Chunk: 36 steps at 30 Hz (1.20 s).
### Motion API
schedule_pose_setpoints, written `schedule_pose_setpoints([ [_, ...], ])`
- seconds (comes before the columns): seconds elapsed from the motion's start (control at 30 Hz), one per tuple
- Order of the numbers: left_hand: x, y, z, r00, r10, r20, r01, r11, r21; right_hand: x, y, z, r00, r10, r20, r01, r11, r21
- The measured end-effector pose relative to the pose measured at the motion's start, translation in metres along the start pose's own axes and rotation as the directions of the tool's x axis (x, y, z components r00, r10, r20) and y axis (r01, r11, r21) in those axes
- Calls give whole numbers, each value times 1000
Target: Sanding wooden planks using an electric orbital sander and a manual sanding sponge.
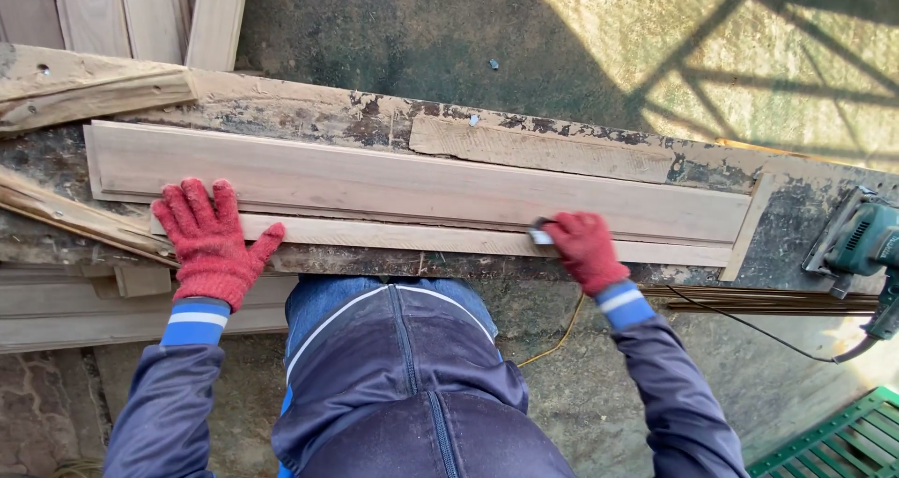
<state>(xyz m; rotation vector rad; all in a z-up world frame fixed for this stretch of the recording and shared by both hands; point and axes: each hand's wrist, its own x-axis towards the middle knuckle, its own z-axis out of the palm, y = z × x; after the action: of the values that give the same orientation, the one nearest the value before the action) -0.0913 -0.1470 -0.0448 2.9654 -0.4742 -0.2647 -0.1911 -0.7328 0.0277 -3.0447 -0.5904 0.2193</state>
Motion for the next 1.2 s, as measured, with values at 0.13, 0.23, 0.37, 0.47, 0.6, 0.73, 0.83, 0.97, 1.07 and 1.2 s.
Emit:
schedule_pose_setpoints([
  [0.13, 1, 2, -3, 1000, -4, -2, 4, 1000, 8, -23, 16, -5, 990, 141, 8, -140, 987, -73],
  [0.23, 1, 4, -6, 1000, -2, 3, 2, 1000, -4, 36, -37, -2, 994, 46, -96, -42, 998, 43],
  [0.37, -1, 0, 0, 1000, -12, 6, 12, 1000, 1, 110, -117, 17, 982, -101, -157, 124, 981, 146],
  [0.47, -1, 1, 1, 999, -1, -40, 1, 1000, 6, 105, -105, 12, 982, -146, -116, 155, 985, 73],
  [0.6, 17, 34, -52, 970, -160, 186, 160, 987, 15, 38, -30, 9, 973, -118, -199, 137, 987, 86],
  [0.73, 17, 33, -50, 973, -165, 163, 166, 986, 5, -48, 26, 6, 959, 264, -105, -253, 961, 110],
  [0.83, 14, 30, -43, 973, -179, 146, 175, 984, 41, -39, 9, -28, 773, 593, -224, -520, 795, 312],
  [0.97, 12, 28, -43, 987, -147, 67, 150, 988, -38, -29, 3, 26, 723, 630, -283, -554, 774, 307],
  [1.07, 4, 18, -47, 997, -56, 52, 55, 998, 26, -2, -31, 48, 715, 583, -386, -430, 802, 414],
  [1.2, -12, -2, -36, 994, 113, -5, -113, 993, -36, 79, -104, 44, 813, 450, -370, -254, 846, 470],
])
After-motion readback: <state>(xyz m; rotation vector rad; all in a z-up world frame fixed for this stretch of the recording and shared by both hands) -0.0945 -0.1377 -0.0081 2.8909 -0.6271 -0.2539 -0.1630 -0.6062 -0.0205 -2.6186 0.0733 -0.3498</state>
